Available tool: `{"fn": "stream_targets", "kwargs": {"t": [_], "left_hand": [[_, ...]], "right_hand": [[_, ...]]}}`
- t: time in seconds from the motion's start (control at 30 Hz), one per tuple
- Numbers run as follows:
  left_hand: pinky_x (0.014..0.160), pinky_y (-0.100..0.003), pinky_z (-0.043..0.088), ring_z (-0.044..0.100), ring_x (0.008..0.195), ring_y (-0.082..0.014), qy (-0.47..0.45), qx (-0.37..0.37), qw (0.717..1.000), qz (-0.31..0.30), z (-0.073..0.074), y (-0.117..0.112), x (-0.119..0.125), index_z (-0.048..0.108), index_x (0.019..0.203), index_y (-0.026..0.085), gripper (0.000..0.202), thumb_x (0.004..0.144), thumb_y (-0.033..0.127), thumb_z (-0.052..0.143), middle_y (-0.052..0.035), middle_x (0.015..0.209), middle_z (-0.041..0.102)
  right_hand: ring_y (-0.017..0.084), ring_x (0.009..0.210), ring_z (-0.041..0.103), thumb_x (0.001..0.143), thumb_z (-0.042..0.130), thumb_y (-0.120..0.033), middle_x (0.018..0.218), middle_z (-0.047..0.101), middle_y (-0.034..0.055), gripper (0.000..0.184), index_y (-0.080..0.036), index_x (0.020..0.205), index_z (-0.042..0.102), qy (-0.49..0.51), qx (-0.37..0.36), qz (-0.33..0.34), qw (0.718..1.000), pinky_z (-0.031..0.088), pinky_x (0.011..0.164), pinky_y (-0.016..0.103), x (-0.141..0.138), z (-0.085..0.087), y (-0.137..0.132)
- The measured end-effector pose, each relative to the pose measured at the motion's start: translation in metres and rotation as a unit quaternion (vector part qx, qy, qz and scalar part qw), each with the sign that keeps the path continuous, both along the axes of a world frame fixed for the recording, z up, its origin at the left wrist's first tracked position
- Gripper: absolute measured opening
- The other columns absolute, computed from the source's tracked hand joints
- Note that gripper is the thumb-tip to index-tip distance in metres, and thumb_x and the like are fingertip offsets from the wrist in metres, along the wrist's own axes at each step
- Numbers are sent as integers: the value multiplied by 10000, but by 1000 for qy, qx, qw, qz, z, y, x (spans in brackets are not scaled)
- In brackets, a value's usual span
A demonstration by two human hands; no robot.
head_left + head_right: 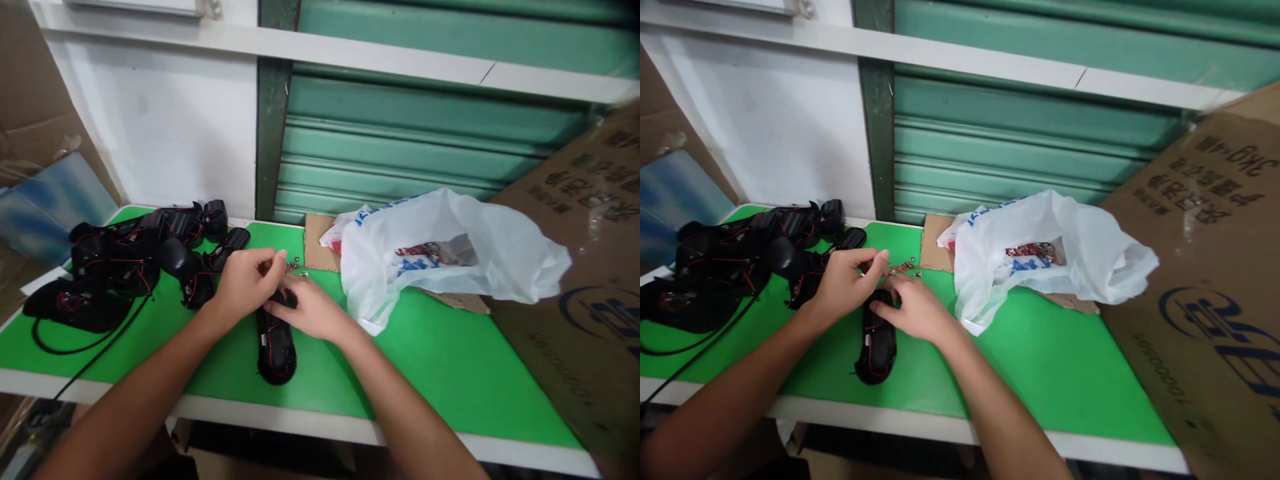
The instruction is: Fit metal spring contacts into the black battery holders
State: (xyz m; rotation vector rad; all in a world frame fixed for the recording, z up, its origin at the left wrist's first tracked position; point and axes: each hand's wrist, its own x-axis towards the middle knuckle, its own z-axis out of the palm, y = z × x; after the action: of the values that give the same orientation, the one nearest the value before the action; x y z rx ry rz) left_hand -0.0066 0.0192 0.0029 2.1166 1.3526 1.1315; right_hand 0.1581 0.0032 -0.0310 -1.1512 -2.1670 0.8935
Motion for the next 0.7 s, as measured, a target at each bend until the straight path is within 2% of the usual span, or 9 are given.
{"fn": "stream_targets", "kwargs": {"t": [0.07,0.2,0.27,0.33,0.4,0.53,0.6,0.7], "left_hand": [[549,-283,288,432,523,-110,-28,-7,1000,0,-1,2,-1,562,563,176,487,993,397,496,26,515,485],[553,-257,359,493,564,-118,-115,-56,992,-6,-3,8,0,651,709,177,400,987,421,498,15,622,589],[624,-251,444,578,686,-139,-162,-73,984,-7,-4,11,1,685,843,182,329,973,427,508,-11,775,664],[735,-272,520,644,893,-183,-214,-95,972,-11,-6,12,1,694,954,186,306,954,441,524,-53,959,699],[788,-305,557,660,1041,-225,-264,-146,953,-38,-8,13,1,688,1056,188,329,928,453,541,-84,1095,697],[858,-354,563,702,1044,-246,-276,-250,910,-181,-8,7,4,648,1205,192,376,875,365,603,-96,1134,736],[911,-372,556,712,1047,-250,-258,-250,907,-220,-8,3,6,633,1213,193,377,860,322,659,-97,1111,754],[962,-400,558,730,1045,-255,-245,-233,918,-209,-9,-2,10,589,1246,201,442,849,324,741,-104,1118,760]], "right_hand": [[179,782,585,884,736,-271,915,697,27,165,-210,1033,695,41,-31,3,999,450,714,313,0,-2,1],[137,638,527,887,721,-331,726,595,-42,188,-210,1014,652,136,-126,27,982,409,591,267,2,-3,1],[117,580,481,870,732,-391,658,529,-72,239,-219,1004,633,190,-159,29,968,368,542,246,6,1,1],[113,580,496,832,761,-451,670,553,-68,313,-229,1008,628,243,-171,4,955,360,517,231,12,7,4],[121,600,541,801,781,-492,746,634,-38,375,-238,1034,633,289,-165,-43,942,370,490,221,20,13,7],[117,572,546,783,794,-501,834,708,-1,403,-243,1058,652,357,-103,-130,919,392,455,226,30,18,15],[132,627,591,785,794,-486,840,719,4,383,-239,1047,663,371,-72,-145,915,457,519,245,30,18,17],[172,754,659,791,792,-476,877,729,14,374,-244,1060,677,368,-54,-152,916,532,625,285,27,16,17]]}}
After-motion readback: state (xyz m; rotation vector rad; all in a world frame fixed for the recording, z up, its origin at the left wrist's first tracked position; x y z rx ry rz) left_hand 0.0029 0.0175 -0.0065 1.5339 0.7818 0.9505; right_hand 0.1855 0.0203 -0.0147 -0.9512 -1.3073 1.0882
